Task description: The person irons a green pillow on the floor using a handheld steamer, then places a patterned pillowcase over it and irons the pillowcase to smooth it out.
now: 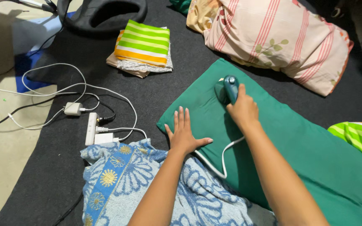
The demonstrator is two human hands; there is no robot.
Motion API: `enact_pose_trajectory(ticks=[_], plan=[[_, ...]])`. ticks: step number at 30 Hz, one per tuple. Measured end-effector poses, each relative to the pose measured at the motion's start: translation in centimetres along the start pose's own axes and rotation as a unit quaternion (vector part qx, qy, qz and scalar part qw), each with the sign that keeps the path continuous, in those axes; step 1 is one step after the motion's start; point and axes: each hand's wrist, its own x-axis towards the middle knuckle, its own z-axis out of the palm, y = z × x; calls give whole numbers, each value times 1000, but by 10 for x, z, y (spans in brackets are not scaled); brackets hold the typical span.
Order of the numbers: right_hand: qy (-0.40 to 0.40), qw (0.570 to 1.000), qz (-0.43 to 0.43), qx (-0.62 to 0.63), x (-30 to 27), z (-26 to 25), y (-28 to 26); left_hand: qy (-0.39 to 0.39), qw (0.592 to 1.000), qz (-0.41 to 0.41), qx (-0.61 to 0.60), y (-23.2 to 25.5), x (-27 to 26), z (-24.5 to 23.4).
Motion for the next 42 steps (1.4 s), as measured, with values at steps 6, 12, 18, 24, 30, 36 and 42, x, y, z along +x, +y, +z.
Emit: enact_pose_trajectory(ticks=[6, 12, 18, 24, 30, 36, 42], plan=[[-27, 998, 56, 31, 36, -14, -13, -5, 999, 20, -35, -14, 9, 12], [-71, 995, 7, 73, -12, -27, -34, 23, 996, 56, -68, -38, 34, 43], [-105, 989, -33, 97, -56, -40, -37, 37, 997, 14, -61, -21, 12, 15], [-115, 988, -101, 3, -83, -34, -59, 2, 997, -65, -46, -13, 2, -8], [-75, 994, -77, -16, -13, -17, -69, -42, 995, -73, -54, -15, 10, -7], [-56, 997, -27, -51, 79, 8, -48, -76, 992, -74, -64, -19, 18, -6], [16, 999, 27, -32, 131, 17, -7, -88, 990, -81, -75, -20, 22, -5]])
